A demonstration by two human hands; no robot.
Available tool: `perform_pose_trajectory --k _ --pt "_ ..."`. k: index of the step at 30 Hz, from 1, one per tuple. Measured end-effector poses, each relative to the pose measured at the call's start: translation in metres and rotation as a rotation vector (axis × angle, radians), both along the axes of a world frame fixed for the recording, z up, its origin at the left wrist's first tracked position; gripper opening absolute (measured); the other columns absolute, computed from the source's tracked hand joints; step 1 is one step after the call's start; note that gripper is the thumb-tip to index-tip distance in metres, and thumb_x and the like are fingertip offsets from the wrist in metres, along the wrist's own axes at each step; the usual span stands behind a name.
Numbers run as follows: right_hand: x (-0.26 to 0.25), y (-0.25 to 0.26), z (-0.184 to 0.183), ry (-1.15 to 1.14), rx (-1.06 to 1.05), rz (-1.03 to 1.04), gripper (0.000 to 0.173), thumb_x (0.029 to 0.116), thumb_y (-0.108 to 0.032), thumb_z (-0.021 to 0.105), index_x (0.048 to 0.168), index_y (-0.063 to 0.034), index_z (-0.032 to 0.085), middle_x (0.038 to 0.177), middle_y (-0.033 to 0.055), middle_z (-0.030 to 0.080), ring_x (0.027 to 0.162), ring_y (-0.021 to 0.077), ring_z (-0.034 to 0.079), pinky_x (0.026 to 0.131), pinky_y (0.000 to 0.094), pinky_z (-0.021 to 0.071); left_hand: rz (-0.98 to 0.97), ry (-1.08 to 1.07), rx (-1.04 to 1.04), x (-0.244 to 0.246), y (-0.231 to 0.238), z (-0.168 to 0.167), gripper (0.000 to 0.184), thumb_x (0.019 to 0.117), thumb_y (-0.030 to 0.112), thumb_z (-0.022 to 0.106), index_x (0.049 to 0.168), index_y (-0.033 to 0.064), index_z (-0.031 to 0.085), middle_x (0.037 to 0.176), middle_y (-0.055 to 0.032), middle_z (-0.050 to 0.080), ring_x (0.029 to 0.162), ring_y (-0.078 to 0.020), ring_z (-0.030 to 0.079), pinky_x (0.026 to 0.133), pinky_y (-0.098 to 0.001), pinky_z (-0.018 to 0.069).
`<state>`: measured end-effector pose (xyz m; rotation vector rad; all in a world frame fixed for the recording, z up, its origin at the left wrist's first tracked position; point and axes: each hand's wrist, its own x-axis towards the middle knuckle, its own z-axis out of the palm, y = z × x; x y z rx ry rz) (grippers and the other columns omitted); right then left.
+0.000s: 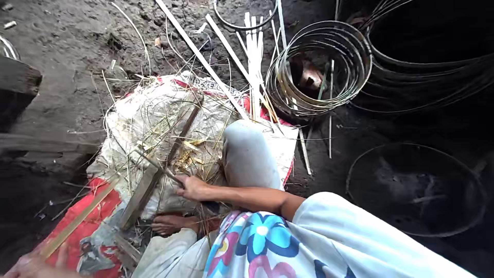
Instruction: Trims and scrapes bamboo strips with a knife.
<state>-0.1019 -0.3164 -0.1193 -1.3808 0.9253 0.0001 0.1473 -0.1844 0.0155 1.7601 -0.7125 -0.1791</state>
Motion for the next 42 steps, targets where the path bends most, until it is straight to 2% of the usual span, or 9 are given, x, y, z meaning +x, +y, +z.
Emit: perform_pose_trajectory --k 2,5,7,9,15,20,32,37,42 --pt "-0.002 -0.006 0.016 0.047 -0.192 0.074 0.072 0.0985 -0.026 0.067 0.160 -0.0074 0.034 0.128 0.0257 0.066 0.115 0.0407 0.065 0.100 0.0606 0.0499 0.080 -0.044 0.042 -0.020 -0.013 -0.015 0.035 0.1031 0.007 0.058 0.128 -0.0139 0.044 0.111 -0.0194 0.060 0.101 -0.0237 0.067 0.092 -0.0431 0.0603" --pt "-0.003 -0.015 0.029 -0.170 -0.258 -0.058 0.085 0.0928 -0.011 0.072 0.163 -0.0119 0.024 0.122 0.0269 0.064 0.100 0.0403 0.068 0.085 0.0576 0.0575 0.183 -0.011 0.190 -0.056 -0.031 -0.015 0.043 0.1070 0.020 0.054 0.138 -0.0085 0.045 0.120 -0.0166 0.061 0.103 -0.0149 0.068 0.090 -0.0343 0.0596" --pt "-0.008 -0.007 0.007 -0.127 -0.171 -0.174 0.071 0.0978 -0.019 0.067 0.160 -0.0247 0.034 0.111 0.0239 0.069 0.083 0.0386 0.069 0.070 0.0573 0.0571 0.167 0.008 0.215 -0.074 -0.044 -0.007 0.039 0.1079 0.026 0.052 0.135 -0.0014 0.046 0.114 -0.0093 0.058 0.098 -0.0103 0.066 0.086 -0.0331 0.0598" --pt "-0.010 -0.002 -0.009 -0.008 -0.206 -0.207 0.054 0.0986 -0.023 0.065 0.150 -0.0191 0.047 0.098 0.0235 0.069 0.077 0.0395 0.067 0.065 0.0591 0.0542 0.125 -0.006 0.214 -0.082 -0.048 -0.010 0.036 0.1075 0.031 0.054 0.132 0.0037 0.050 0.113 -0.0078 0.062 0.095 -0.0119 0.067 0.083 -0.0344 0.0605" --pt "0.004 0.009 -0.043 0.059 -0.370 -0.032 0.046 0.0900 -0.015 0.069 0.133 -0.0054 0.057 0.107 0.0236 0.067 0.090 0.0414 0.068 0.073 0.0633 0.0550 0.051 -0.035 0.322 -0.092 -0.066 -0.025 0.027 0.1096 0.024 0.048 0.123 0.0006 0.051 0.110 -0.0155 0.061 0.094 -0.0197 0.066 0.080 -0.0367 0.0589" --pt "0.015 0.004 -0.058 0.204 -0.225 0.052 0.056 0.0936 -0.015 0.068 0.146 -0.0115 0.050 0.101 0.0264 0.070 0.089 0.0455 0.069 0.074 0.0650 0.0537 0.037 -0.024 0.335 -0.090 -0.070 -0.027 0.024 0.1101 0.022 0.047 0.122 0.0015 0.050 0.107 -0.0144 0.063 0.089 -0.0163 0.068 0.078 -0.0324 0.0595" --pt "0.009 0.023 -0.065 0.222 -0.133 -0.027 0.055 0.0935 -0.012 0.069 0.145 -0.0173 0.050 0.094 0.0257 0.068 0.080 0.0454 0.068 0.066 0.0644 0.0529 0.031 -0.050 0.364 -0.090 -0.080 -0.021 0.018 0.1088 0.020 0.050 0.114 0.0033 0.051 0.103 -0.0118 0.062 0.085 -0.0127 0.066 0.074 -0.0284 0.0575" --pt "0.017 0.019 -0.034 0.104 -0.356 0.041 0.056 0.0905 -0.012 0.070 0.144 -0.0197 0.053 0.083 0.0182 0.069 0.068 0.0384 0.067 0.056 0.0602 0.0527 -0.009 -0.132 0.441 -0.087 -0.086 -0.017 0.019 0.1090 0.020 0.049 0.115 0.0017 0.051 0.102 -0.0153 0.060 0.084 -0.0185 0.065 0.073 -0.0330 0.0576" --pt "0.028 0.007 -0.036 0.120 -0.273 0.080 0.048 0.0916 -0.005 0.067 0.138 -0.0120 0.057 0.096 0.0246 0.070 0.082 0.0452 0.069 0.067 0.0656 0.0538 0.128 -0.050 0.392 -0.073 -0.101 -0.029 0.016 0.1038 0.012 0.057 0.113 -0.0016 0.056 0.095 -0.0099 0.060 0.077 -0.0120 0.067 0.073 -0.0299 0.0605"
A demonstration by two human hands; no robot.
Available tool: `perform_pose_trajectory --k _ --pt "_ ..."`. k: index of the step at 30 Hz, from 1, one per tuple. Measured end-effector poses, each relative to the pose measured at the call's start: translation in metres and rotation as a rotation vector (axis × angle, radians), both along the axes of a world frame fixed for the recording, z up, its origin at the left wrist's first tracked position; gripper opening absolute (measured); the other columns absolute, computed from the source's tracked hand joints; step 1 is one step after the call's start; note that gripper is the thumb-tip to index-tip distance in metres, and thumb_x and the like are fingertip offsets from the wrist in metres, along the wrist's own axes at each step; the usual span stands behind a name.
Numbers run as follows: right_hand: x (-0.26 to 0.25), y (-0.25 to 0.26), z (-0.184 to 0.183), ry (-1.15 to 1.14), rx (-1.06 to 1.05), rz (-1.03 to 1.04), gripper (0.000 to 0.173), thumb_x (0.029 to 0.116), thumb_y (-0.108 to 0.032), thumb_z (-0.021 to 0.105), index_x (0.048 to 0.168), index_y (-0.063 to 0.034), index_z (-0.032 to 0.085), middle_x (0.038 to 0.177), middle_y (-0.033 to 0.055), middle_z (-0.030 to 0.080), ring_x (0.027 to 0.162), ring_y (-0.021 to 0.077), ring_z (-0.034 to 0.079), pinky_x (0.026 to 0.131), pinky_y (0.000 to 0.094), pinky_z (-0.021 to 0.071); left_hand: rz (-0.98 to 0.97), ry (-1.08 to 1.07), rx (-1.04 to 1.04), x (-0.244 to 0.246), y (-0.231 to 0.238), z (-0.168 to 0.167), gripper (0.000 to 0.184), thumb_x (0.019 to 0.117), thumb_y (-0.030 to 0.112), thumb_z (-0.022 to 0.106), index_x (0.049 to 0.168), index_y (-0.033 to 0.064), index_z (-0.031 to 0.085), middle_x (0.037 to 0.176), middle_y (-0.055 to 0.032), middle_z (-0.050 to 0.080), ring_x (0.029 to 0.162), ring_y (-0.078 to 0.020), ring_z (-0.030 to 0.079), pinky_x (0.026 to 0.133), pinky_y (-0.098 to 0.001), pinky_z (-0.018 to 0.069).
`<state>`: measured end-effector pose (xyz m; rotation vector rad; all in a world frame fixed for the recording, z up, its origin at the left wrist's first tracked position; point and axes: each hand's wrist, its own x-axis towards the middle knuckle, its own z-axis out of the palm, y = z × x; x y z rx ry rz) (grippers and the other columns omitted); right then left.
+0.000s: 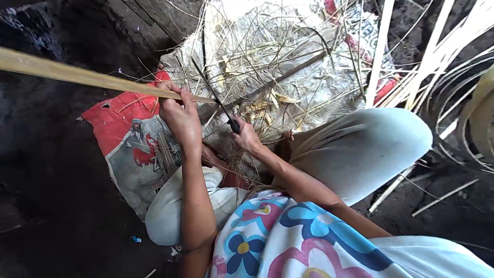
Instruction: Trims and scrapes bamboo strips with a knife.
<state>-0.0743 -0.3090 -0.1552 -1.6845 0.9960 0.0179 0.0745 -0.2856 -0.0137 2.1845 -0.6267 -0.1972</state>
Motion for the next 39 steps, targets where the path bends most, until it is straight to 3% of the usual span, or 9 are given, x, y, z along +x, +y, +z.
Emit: perform_pose_trajectory --k 5,9,15,21,26,28,31,34,39 --pt "0.001 0.001 0.022 -0.073 -0.108 -0.015 0.053 0.0894 -0.009 0.069 0.140 -0.0164 0.057 0.083 0.0179 0.069 0.067 0.0374 0.067 0.056 0.0589 0.0531 -0.087 -0.044 0.058 -0.011 0.003 0.009 0.018 0.1073 0.017 0.053 0.114 0.0006 0.053 0.097 -0.0134 0.060 0.078 -0.0161 0.064 0.071 -0.0316 0.0568" --pt "-0.005 0.000 0.012 -0.044 0.009 -0.024 0.051 0.0914 -0.005 0.067 0.140 -0.0142 0.055 0.092 0.0234 0.069 0.074 0.0432 0.067 0.059 0.0625 0.0529 -0.005 -0.075 0.023 -0.007 -0.004 0.001 0.015 0.1041 0.011 0.057 0.110 -0.0025 0.058 0.095 -0.0105 0.059 0.078 -0.0110 0.065 0.072 -0.0272 0.0589" --pt "0.004 -0.003 0.033 -0.137 -0.146 -0.011 0.053 0.0865 -0.005 0.070 0.138 -0.0107 0.060 0.084 0.0200 0.070 0.069 0.0388 0.069 0.057 0.0596 0.0525 -0.059 -0.138 0.076 -0.015 -0.006 0.006 0.016 0.1054 0.013 0.053 0.112 -0.0017 0.057 0.097 -0.0132 0.061 0.078 -0.0140 0.064 0.070 -0.0277 0.0557" --pt "0.005 0.001 0.012 -0.021 -0.061 -0.033 0.049 0.0893 -0.006 0.068 0.137 -0.0132 0.058 0.085 0.0226 0.068 0.072 0.0432 0.067 0.058 0.0626 0.0519 -0.006 -0.134 0.088 -0.002 -0.005 0.003 0.016 0.1033 0.012 0.057 0.109 -0.0037 0.059 0.097 -0.0135 0.062 0.079 -0.0135 0.065 0.073 -0.0276 0.0558" --pt "0.004 -0.007 0.011 0.079 0.018 0.052 0.058 0.0917 -0.007 0.066 0.148 -0.0146 0.052 0.105 0.0266 0.071 0.094 0.0491 0.069 0.078 0.0696 0.0525 -0.018 -0.140 0.086 -0.008 -0.002 0.003 0.017 0.1034 0.011 0.055 0.108 -0.0046 0.060 0.097 -0.0140 0.062 0.079 -0.0133 0.062 0.072 -0.0270 0.0528" --pt "0.004 -0.003 0.005 0.033 -0.039 -0.015 0.053 0.0907 -0.007 0.067 0.141 -0.0130 0.054 0.092 0.0268 0.069 0.078 0.0479 0.068 0.062 0.0660 0.0531 -0.007 -0.133 0.075 -0.001 -0.004 0.004 0.017 0.1039 0.012 0.056 0.109 -0.0042 0.060 0.097 -0.0143 0.062 0.078 -0.0140 0.065 0.073 -0.0284 0.0561" --pt "0.003 -0.001 0.030 -0.061 -0.146 0.008 0.054 0.0890 -0.006 0.068 0.141 -0.0129 0.057 0.081 0.0216 0.069 0.068 0.0427 0.067 0.056 0.0611 0.0513 -0.013 -0.114 0.084 -0.007 -0.007 0.004 0.017 0.1038 0.011 0.056 0.110 -0.0048 0.059 0.098 -0.0145 0.062 0.079 -0.0142 0.066 0.074 -0.0284 0.0567" --pt "-0.007 0.006 0.010 0.021 -0.050 -0.003 0.049 0.0935 -0.007 0.065 0.140 -0.0128 0.053 0.090 0.0255 0.068 0.076 0.0468 0.068 0.061 0.0647 0.0529 -0.026 -0.120 0.063 -0.011 -0.003 0.002 0.016 0.1031 0.009 0.056 0.109 -0.0053 0.060 0.098 -0.0149 0.063 0.080 -0.0154 0.067 0.073 -0.0289 0.0578" --pt "0.000 0.000 0.019 -0.071 -0.150 -0.008 0.055 0.0883 -0.004 0.068 0.141 -0.0113 0.055 0.083 0.0231 0.069 0.070 0.0443 0.068 0.057 0.0621 0.0516 -0.039 -0.137 0.059 -0.015 -0.012 0.002 0.015 0.1030 0.008 0.056 0.108 -0.0062 0.060 0.098 -0.0160 0.061 0.079 -0.0146 0.065 0.073 -0.0275 0.0563"
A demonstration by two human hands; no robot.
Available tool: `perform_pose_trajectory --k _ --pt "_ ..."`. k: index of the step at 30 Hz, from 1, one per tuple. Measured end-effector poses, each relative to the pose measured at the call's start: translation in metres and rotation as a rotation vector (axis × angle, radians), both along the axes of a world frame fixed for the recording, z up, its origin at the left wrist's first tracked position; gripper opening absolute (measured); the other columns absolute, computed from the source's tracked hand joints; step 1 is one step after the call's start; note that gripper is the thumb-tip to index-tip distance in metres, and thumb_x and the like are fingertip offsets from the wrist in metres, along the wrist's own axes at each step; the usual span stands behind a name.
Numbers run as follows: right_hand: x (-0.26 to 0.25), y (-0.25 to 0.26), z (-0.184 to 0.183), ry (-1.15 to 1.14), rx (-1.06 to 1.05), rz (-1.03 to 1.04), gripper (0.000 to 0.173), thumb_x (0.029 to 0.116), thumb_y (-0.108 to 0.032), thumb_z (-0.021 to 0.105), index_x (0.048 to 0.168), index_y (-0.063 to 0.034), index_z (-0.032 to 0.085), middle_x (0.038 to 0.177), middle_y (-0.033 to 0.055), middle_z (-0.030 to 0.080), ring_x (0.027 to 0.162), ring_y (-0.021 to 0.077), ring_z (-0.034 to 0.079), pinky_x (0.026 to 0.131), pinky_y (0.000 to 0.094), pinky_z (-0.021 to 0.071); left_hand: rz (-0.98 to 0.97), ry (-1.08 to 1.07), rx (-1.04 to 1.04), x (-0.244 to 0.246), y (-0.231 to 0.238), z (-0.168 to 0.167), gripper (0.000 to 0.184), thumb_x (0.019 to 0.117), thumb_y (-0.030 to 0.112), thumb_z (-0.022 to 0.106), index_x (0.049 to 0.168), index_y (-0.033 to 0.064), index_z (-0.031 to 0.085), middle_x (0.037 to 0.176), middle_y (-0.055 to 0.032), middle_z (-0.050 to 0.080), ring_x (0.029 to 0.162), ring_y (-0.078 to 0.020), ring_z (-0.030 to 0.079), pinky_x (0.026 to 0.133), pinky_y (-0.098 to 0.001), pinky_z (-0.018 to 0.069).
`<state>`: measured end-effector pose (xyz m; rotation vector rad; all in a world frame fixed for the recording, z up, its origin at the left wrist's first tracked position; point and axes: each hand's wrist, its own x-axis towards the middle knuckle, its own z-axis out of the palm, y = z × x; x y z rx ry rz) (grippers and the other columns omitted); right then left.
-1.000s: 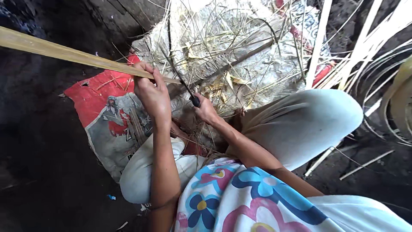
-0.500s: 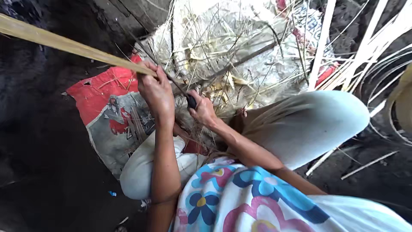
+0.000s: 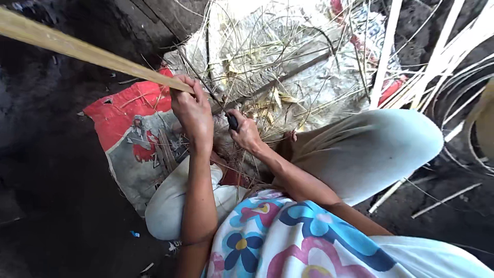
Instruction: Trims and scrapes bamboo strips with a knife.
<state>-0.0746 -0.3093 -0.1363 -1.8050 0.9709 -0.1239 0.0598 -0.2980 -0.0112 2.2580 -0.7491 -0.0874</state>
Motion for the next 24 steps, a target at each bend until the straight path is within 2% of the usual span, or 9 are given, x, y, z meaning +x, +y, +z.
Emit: perform_pose_trajectory --k 4,8,11,14,18,20,21,23,24 --pt "-0.001 0.003 -0.033 0.140 0.088 -0.008 0.053 0.0938 -0.009 0.065 0.145 -0.0111 0.050 0.098 0.0271 0.069 0.086 0.0493 0.069 0.067 0.0676 0.0533 -0.011 -0.005 -0.029 0.000 0.000 -0.002 0.014 0.1029 0.009 0.056 0.107 -0.0045 0.059 0.096 -0.0151 0.061 0.078 -0.0153 0.064 0.072 -0.0286 0.0563" --pt "0.000 0.004 -0.005 -0.041 0.039 -0.008 0.053 0.0906 -0.005 0.067 0.141 -0.0095 0.053 0.086 0.0229 0.069 0.071 0.0426 0.068 0.059 0.0606 0.0533 -0.010 -0.017 -0.036 -0.004 -0.004 -0.006 0.015 0.1034 0.007 0.055 0.108 -0.0061 0.060 0.099 -0.0167 0.061 0.079 -0.0156 0.065 0.073 -0.0277 0.0563" --pt "-0.006 0.009 -0.028 0.077 0.253 -0.068 0.049 0.0968 -0.013 0.066 0.143 -0.0130 0.051 0.097 0.0253 0.068 0.079 0.0442 0.068 0.065 0.0628 0.0546 -0.012 0.009 -0.044 0.002 0.007 -0.007 0.017 0.1036 0.009 0.055 0.109 -0.0064 0.060 0.097 -0.0159 0.062 0.080 -0.0162 0.066 0.073 -0.0306 0.0580" --pt "-0.003 0.002 -0.040 0.097 0.306 -0.098 0.047 0.0938 -0.009 0.064 0.139 -0.0119 0.054 0.099 0.0266 0.067 0.081 0.0449 0.067 0.065 0.0629 0.0536 -0.028 0.081 -0.100 0.009 0.017 -0.008 0.016 0.1047 0.012 0.055 0.110 -0.0030 0.056 0.097 -0.0128 0.060 0.081 -0.0153 0.066 0.073 -0.0317 0.0592" --pt "-0.003 0.011 -0.018 0.103 0.178 -0.051 0.052 0.0939 -0.007 0.065 0.143 -0.0103 0.050 0.095 0.0276 0.068 0.079 0.0473 0.068 0.063 0.0631 0.0544 -0.011 0.163 -0.212 0.003 0.031 -0.012 0.012 0.1039 0.009 0.056 0.109 -0.0016 0.053 0.094 -0.0089 0.061 0.081 -0.0117 0.068 0.075 -0.0295 0.0612" --pt "0.001 0.007 -0.005 0.064 0.066 -0.002 0.053 0.0913 -0.004 0.067 0.142 -0.0093 0.052 0.091 0.0264 0.069 0.080 0.0477 0.069 0.065 0.0646 0.0543 -0.006 0.172 -0.241 0.002 0.028 -0.013 0.011 0.1034 0.007 0.057 0.108 -0.0017 0.052 0.094 -0.0081 0.059 0.081 -0.0104 0.067 0.075 -0.0278 0.0609" --pt "0.003 0.001 -0.006 0.079 0.054 0.042 0.055 0.0905 -0.004 0.067 0.143 -0.0092 0.052 0.092 0.0259 0.070 0.082 0.0476 0.070 0.067 0.0650 0.0539 0.018 0.159 -0.257 0.003 0.025 -0.016 0.010 0.1023 0.006 0.057 0.106 -0.0022 0.053 0.092 -0.0072 0.058 0.078 -0.0097 0.066 0.073 -0.0274 0.0610" --pt "0.006 -0.007 -0.020 0.209 0.187 0.097 0.059 0.0929 -0.005 0.063 0.149 -0.0102 0.048 0.110 0.0283 0.070 0.102 0.0492 0.068 0.085 0.0683 0.0516 0.034 0.140 -0.243 0.003 0.028 -0.019 0.009 0.1024 0.006 0.056 0.106 -0.0011 0.053 0.089 -0.0057 0.058 0.076 -0.0091 0.065 0.072 -0.0277 0.0607" --pt "0.006 -0.009 -0.028 0.240 0.235 0.071 0.057 0.0940 -0.008 0.063 0.149 -0.0093 0.048 0.114 0.0292 0.068 0.105 0.0495 0.067 0.086 0.0682 0.0513 0.020 0.139 -0.233 0.004 0.030 -0.017 0.010 0.1032 0.007 0.056 0.107 -0.0009 0.053 0.090 -0.0062 0.059 0.076 -0.0096 0.066 0.072 -0.0283 0.0612"
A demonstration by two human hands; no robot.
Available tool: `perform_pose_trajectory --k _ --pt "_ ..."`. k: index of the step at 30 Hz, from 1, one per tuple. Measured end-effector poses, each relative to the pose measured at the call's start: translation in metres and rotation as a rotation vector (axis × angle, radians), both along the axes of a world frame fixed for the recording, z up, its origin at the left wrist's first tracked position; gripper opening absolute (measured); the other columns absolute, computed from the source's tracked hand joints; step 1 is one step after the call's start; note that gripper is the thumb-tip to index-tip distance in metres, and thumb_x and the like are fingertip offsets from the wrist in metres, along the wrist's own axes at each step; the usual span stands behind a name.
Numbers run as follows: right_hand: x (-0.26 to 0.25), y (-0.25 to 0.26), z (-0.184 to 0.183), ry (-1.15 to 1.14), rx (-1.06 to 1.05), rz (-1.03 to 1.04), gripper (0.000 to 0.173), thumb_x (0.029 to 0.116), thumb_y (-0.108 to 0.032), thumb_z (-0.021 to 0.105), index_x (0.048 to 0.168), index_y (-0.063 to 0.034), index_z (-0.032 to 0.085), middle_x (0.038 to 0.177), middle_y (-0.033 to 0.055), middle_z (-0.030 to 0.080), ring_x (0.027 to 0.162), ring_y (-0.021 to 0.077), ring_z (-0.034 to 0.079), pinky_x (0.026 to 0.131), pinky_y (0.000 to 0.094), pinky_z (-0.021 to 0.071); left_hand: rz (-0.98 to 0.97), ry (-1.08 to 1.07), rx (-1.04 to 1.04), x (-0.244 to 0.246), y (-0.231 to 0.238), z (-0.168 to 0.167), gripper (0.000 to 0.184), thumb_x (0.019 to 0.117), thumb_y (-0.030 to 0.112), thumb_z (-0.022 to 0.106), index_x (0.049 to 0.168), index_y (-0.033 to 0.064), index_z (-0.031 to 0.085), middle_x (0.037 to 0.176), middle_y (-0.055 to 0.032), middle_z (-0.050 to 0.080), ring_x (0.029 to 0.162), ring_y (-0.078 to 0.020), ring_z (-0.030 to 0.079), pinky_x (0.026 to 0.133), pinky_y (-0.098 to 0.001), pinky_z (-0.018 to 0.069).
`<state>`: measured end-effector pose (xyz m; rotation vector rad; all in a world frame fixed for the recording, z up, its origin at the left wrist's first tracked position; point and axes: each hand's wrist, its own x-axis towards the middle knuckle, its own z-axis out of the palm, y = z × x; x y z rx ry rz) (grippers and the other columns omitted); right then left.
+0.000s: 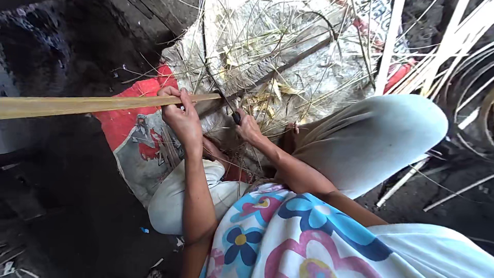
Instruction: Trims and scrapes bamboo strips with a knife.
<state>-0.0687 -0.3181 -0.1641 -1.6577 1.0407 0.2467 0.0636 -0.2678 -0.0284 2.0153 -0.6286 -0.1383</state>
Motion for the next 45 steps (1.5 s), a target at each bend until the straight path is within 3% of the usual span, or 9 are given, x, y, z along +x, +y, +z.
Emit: perform_pose_trajectory --k 3,7,19,23,26,31,36,40,45 --pt "-0.008 0.013 -0.005 -0.111 0.022 -0.210 0.049 0.0931 -0.012 0.070 0.139 -0.0075 0.053 0.102 0.0287 0.067 0.087 0.0473 0.067 0.071 0.0647 0.0540 -0.108 0.008 0.075 -0.008 0.010 0.012 0.016 0.1071 0.016 0.053 0.111 0.0011 0.051 0.098 -0.0095 0.058 0.084 -0.0099 0.062 0.074 -0.0259 0.0558" --pt "0.000 0.001 0.006 0.010 0.071 -0.124 0.057 0.0935 -0.012 0.070 0.145 -0.0039 0.048 0.115 0.0294 0.067 0.108 0.0473 0.067 0.092 0.0639 0.0515 -0.115 0.027 -0.016 -0.007 0.019 -0.009 0.015 0.0969 0.004 0.065 0.105 -0.0013 0.053 0.094 -0.0088 0.062 0.082 -0.0108 0.064 0.074 -0.0276 0.0569" --pt "-0.003 0.026 0.031 -0.292 -0.185 -0.089 0.056 0.0915 -0.005 0.067 0.145 -0.0087 0.050 0.090 0.0225 0.070 0.077 0.0436 0.070 0.063 0.0629 0.0547 -0.156 -0.001 0.085 -0.030 0.022 -0.010 0.014 0.1044 0.012 0.058 0.111 0.0026 0.051 0.104 -0.0092 0.061 0.090 -0.0089 0.064 0.079 -0.0251 0.0562" --pt "0.005 0.006 0.011 -0.106 -0.009 -0.028 0.055 0.0937 -0.007 0.064 0.147 -0.0118 0.050 0.107 0.0259 0.070 0.097 0.0467 0.070 0.082 0.0661 0.0536 -0.140 -0.044 0.114 -0.036 0.021 -0.012 0.013 0.1040 0.011 0.058 0.111 0.0021 0.051 0.102 -0.0100 0.062 0.086 -0.0097 0.064 0.075 -0.0246 0.0553" --pt "-0.001 0.019 0.014 -0.210 -0.073 -0.135 0.052 0.0932 -0.007 0.067 0.142 -0.0109 0.050 0.091 0.0245 0.069 0.075 0.0444 0.069 0.061 0.0618 0.0553 -0.133 -0.040 0.112 -0.034 0.020 -0.010 0.013 0.1042 0.012 0.059 0.110 0.0032 0.051 0.100 -0.0092 0.062 0.087 -0.0099 0.064 0.076 -0.0253 0.0557" --pt "0.008 0.007 0.002 -0.168 -0.020 -0.023 0.055 0.0909 -0.006 0.064 0.145 -0.0096 0.053 0.108 0.0251 0.071 0.099 0.0453 0.069 0.085 0.0650 0.0531 -0.155 -0.029 0.105 -0.034 0.023 -0.010 0.013 0.1036 0.009 0.058 0.110 0.0003 0.051 0.102 -0.0114 0.061 0.089 -0.0105 0.064 0.077 -0.0258 0.0561" --pt "0.001 0.024 0.030 -0.285 -0.146 -0.127 0.052 0.0914 -0.005 0.067 0.141 -0.0104 0.053 0.090 0.0235 0.069 0.077 0.0436 0.069 0.063 0.0620 0.0539 -0.144 -0.056 0.123 -0.036 0.020 -0.010 0.011 0.1038 0.010 0.059 0.107 0.0036 0.051 0.097 -0.0096 0.060 0.084 -0.0112 0.062 0.073 -0.0256 0.0543" --pt "0.006 0.006 0.005 -0.112 -0.012 -0.048 0.058 0.0930 -0.007 0.067 0.148 -0.0087 0.049 0.114 0.0267 0.070 0.106 0.0469 0.068 0.090 0.0659 0.0524 -0.141 -0.063 0.156 -0.038 0.020 -0.009 0.010 0.1039 0.008 0.057 0.108 0.0012 0.051 0.098 -0.0122 0.060 0.083 -0.0127 0.062 0.073 -0.0261 0.0545" --pt "0.006 0.003 0.008 -0.211 -0.040 -0.100 0.053 0.0894 -0.006 0.068 0.141 -0.0052 0.055 0.106 0.0256 0.071 0.096 0.0433 0.070 0.084 0.0619 0.0542 -0.191 -0.078 0.163 -0.037 0.013 -0.008 0.011 0.1037 0.009 0.058 0.108 0.0000 0.052 0.100 -0.0138 0.060 0.087 -0.0147 0.063 0.076 -0.0281 0.0546"
